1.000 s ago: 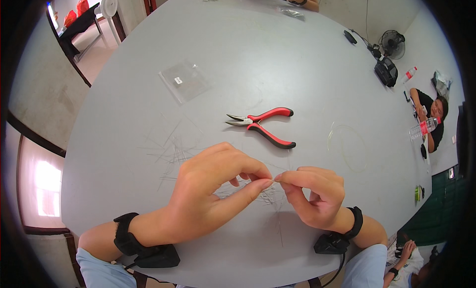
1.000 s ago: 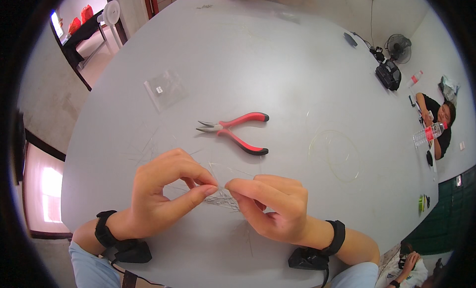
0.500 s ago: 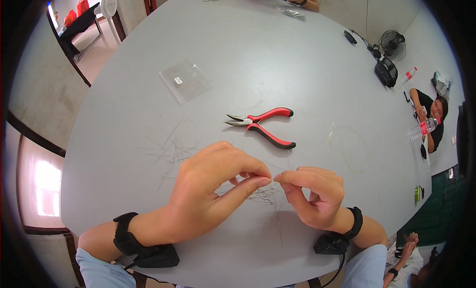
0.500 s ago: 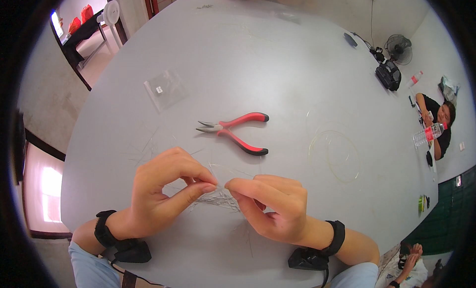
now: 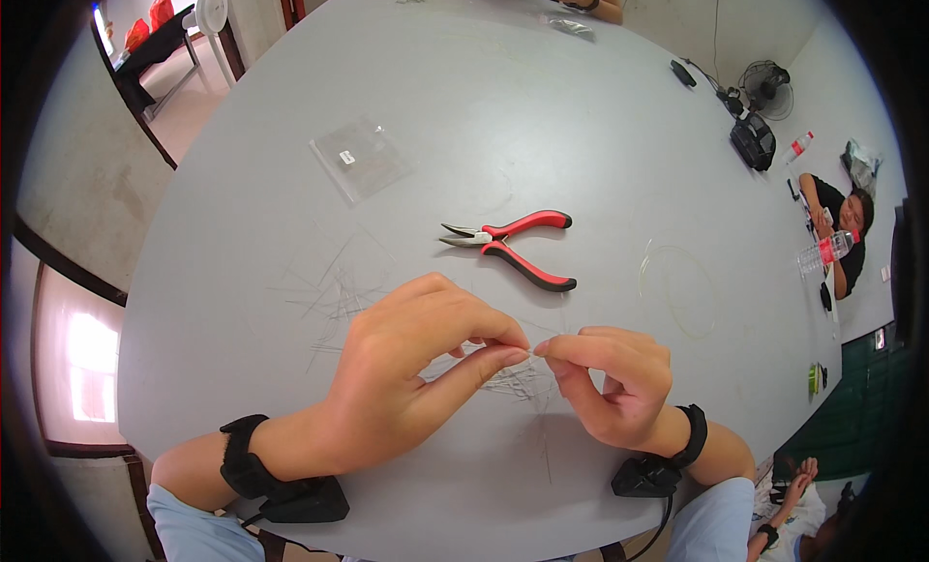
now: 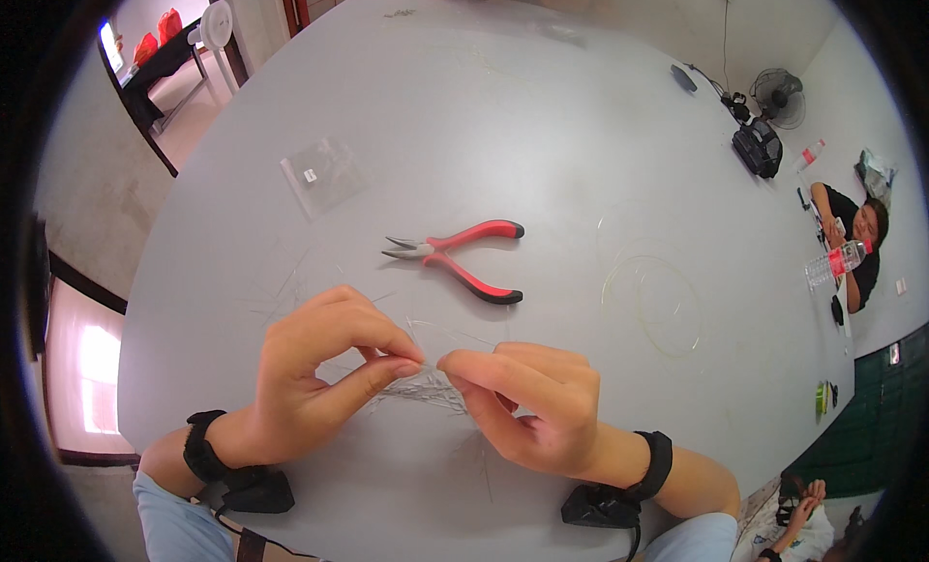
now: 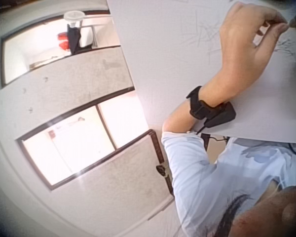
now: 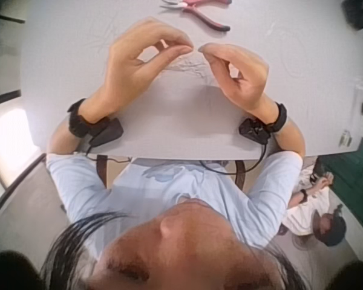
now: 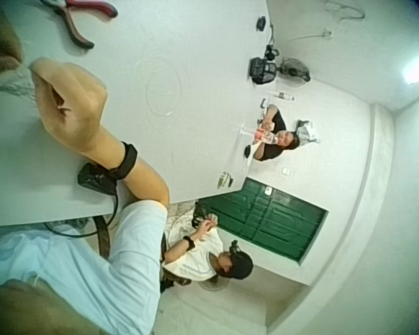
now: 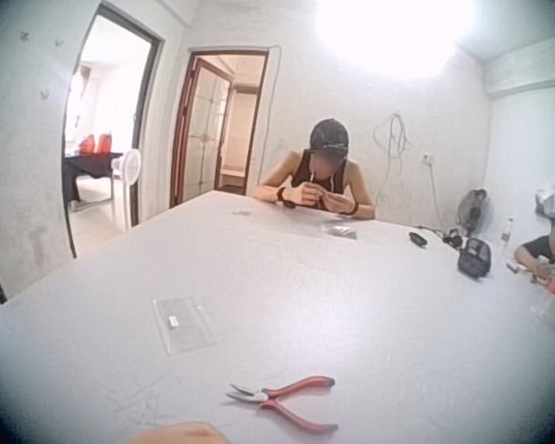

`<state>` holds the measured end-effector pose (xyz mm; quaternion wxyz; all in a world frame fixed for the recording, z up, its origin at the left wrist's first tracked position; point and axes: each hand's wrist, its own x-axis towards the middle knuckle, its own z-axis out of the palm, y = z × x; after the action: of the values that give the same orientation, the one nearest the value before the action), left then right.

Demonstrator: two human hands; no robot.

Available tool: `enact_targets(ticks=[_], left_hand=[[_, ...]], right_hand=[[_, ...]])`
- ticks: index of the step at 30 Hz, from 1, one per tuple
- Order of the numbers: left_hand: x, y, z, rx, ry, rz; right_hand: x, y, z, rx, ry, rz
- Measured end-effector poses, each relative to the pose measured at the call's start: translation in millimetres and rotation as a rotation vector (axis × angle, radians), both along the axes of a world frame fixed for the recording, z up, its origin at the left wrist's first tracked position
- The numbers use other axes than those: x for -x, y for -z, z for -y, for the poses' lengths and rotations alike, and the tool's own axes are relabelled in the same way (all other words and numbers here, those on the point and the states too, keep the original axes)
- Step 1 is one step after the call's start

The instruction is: The person picks up thin transparent strands and uses pliers to hold a strand while attempting to thread or attach it to a small component.

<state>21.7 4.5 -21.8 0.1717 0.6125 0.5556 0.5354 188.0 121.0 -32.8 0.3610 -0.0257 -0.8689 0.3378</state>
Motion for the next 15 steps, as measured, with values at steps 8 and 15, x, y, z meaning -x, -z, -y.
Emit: enact_targets(ticks=[8, 15], left_hand=[[-0.4, 1.3, -0.5, 0.014, 0.002, 0.003], [0.0, 1.2, -0.5, -0.002, -0.005, 0.005]], right_hand=[[0.3, -2.2, 1.2, -0.003, 0.003, 0.002], [-0.1, -0.9, 1.2, 0.006, 0.0, 0.008]])
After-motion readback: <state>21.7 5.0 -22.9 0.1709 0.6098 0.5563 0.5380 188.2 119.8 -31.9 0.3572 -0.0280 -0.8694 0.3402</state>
